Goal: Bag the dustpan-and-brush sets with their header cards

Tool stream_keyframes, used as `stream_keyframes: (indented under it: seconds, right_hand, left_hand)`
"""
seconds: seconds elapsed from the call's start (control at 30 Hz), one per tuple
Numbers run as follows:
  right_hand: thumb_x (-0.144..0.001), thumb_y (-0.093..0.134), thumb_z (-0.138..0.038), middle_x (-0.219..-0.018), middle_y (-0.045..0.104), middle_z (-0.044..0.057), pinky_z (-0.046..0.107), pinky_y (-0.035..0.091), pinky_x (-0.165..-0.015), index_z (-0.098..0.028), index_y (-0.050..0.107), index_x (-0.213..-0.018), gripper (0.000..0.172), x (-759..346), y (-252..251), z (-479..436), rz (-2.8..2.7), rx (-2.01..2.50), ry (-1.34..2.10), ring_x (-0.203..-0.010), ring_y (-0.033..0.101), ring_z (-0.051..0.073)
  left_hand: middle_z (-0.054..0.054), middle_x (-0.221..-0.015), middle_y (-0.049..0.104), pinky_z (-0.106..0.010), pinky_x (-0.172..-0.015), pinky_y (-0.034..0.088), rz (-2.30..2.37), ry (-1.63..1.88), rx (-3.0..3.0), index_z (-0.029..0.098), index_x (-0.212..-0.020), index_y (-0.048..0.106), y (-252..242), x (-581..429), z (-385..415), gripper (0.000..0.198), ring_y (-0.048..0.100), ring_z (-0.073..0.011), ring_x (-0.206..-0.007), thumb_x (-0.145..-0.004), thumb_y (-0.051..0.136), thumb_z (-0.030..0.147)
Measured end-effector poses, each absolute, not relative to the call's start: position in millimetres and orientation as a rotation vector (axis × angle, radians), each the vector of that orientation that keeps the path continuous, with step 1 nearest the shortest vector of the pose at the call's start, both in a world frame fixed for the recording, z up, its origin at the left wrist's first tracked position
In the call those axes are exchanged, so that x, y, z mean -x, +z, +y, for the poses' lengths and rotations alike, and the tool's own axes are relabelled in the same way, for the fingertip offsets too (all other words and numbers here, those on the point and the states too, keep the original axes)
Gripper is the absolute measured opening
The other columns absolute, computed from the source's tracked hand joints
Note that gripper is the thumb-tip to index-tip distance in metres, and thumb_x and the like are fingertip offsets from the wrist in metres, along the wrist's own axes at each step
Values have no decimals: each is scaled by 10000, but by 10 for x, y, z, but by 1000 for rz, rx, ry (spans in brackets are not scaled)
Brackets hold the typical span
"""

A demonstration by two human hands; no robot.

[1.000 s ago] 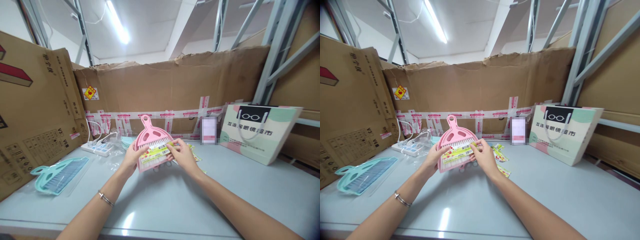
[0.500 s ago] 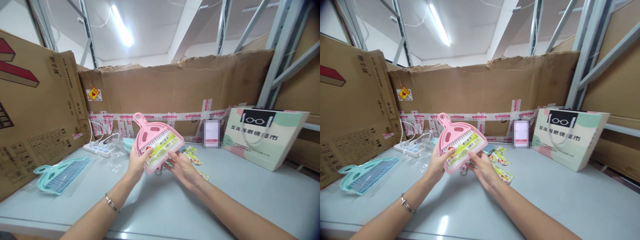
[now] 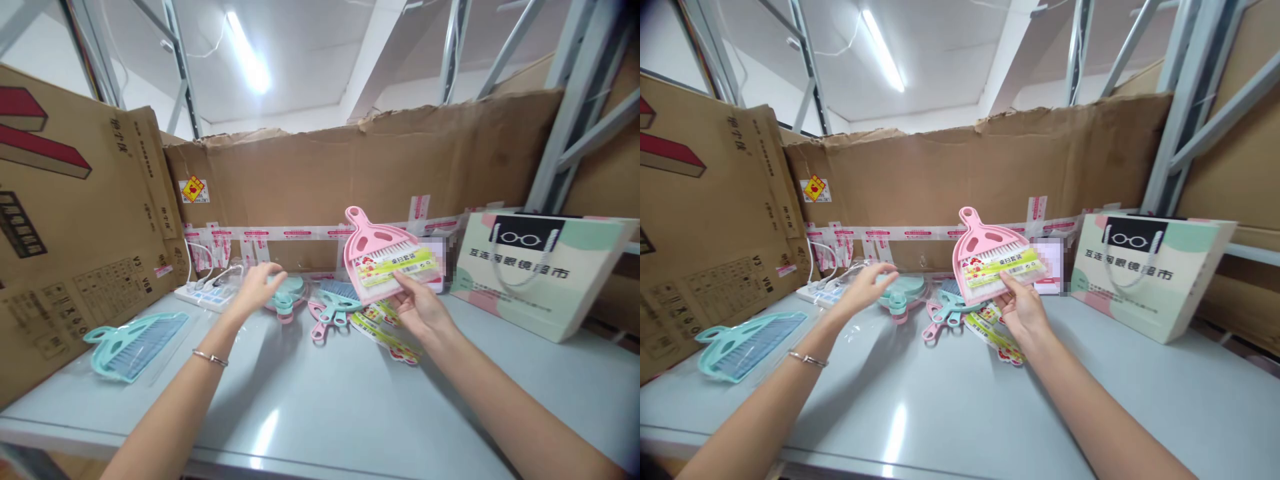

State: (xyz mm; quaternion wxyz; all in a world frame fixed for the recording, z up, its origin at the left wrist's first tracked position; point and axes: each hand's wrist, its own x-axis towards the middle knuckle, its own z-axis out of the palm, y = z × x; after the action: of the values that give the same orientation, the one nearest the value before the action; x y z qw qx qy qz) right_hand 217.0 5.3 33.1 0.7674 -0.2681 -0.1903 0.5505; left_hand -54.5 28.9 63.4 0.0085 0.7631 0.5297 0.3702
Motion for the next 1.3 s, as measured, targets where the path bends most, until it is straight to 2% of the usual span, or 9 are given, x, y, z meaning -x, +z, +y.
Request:
stream_keyframes:
  seconds: [0.1, 0.2, 0.3, 0.5, 0.63, 0.73, 1.0, 1.17, 1.3]
  right_hand:
    - [-724, 545, -3, -726, 716, -14, 164, 553, -548, -172, 616, -865, 231, -2202, 301, 82, -428, 603, 1191, -615, 667, 96]
    - [-687, 581, -7, -685, 706, -37, 165, 549, -534, -185, 607, -840, 236, -2229, 263, 107, -439, 619, 1185, -580, 657, 94]
    - [-665, 604, -14, -674, 700, -47, 158, 542, -537, -193, 601, -825, 240, -2274, 250, 130, -435, 634, 1181, -568, 649, 87]
    - [-649, 623, -29, -724, 704, -38, 168, 538, -552, -199, 608, -816, 239, -2260, 269, 104, -470, 654, 1213, -609, 651, 99]
    - [-630, 646, -35, -713, 703, -32, 177, 539, -538, -191, 606, -779, 219, -2173, 255, 43, -508, 680, 1243, -603, 650, 107]
    - [-619, 658, -40, -700, 703, -27, 193, 547, -545, -183, 602, -781, 223, -2148, 233, 27, -527, 701, 1247, -596, 650, 114]
    - [-623, 657, -45, -705, 706, -13, 197, 546, -557, -173, 604, -794, 220, -2190, 196, 69, -563, 735, 1251, -619, 658, 124]
    - [-663, 619, -40, -710, 707, -13, 190, 541, -543, -175, 616, -813, 202, -2191, 218, 38, -598, 740, 1274, -598, 653, 115]
    - [-658, 630, -57, -749, 714, 6, 218, 548, -581, -172, 629, -840, 216, -2196, 312, -41, -720, 744, 1301, -647, 662, 135]
  left_hand:
    - [-100, -1131, 598, -425, -874, 355, 1621, 741, -2758, 194, -1039, 586, 501, 240, 285, 462, 491, -286, -1064, -694, 579, 500]
    - [-112, -962, 647, -438, -828, 325, 1610, 392, -3022, 175, -878, 640, 436, -28, 286, 218, 526, -279, -972, -729, 585, 323]
    - [-85, -809, 657, -428, -811, 298, 1640, 388, -3028, 178, -691, 644, 499, 61, 280, 198, 545, -239, -900, -766, 468, 124]
    - [-51, -1154, 593, -466, -864, 255, 1954, 612, -2802, 266, -832, 678, 653, 733, 114, 471, 453, -263, -1117, -649, 380, -50]
    - [-82, -1224, 548, -450, -855, 295, 2010, 762, -2790, 244, -1055, 603, 638, 516, -12, 348, 440, -269, -1129, -792, 406, 131]
    - [-91, -1121, 597, -400, -816, 338, 1740, 513, -3007, 223, -1003, 619, 552, 164, 10, 299, 494, -265, -1035, -814, 462, 393]
    - [-87, -749, 646, -322, -672, 366, 1800, 342, -2997, 179, -716, 657, 349, 58, 333, 149, 581, -232, -761, -769, 544, 259]
    - [-92, -878, 613, -316, -706, 378, 1878, 562, -2954, 181, -743, 665, 424, 162, 250, 330, 548, -216, -834, -874, 386, 299]
    - [-84, -865, 567, -289, -685, 392, 1968, 712, -2856, 171, -787, 649, 412, 236, 258, 307, 537, -189, -817, -878, 364, 237]
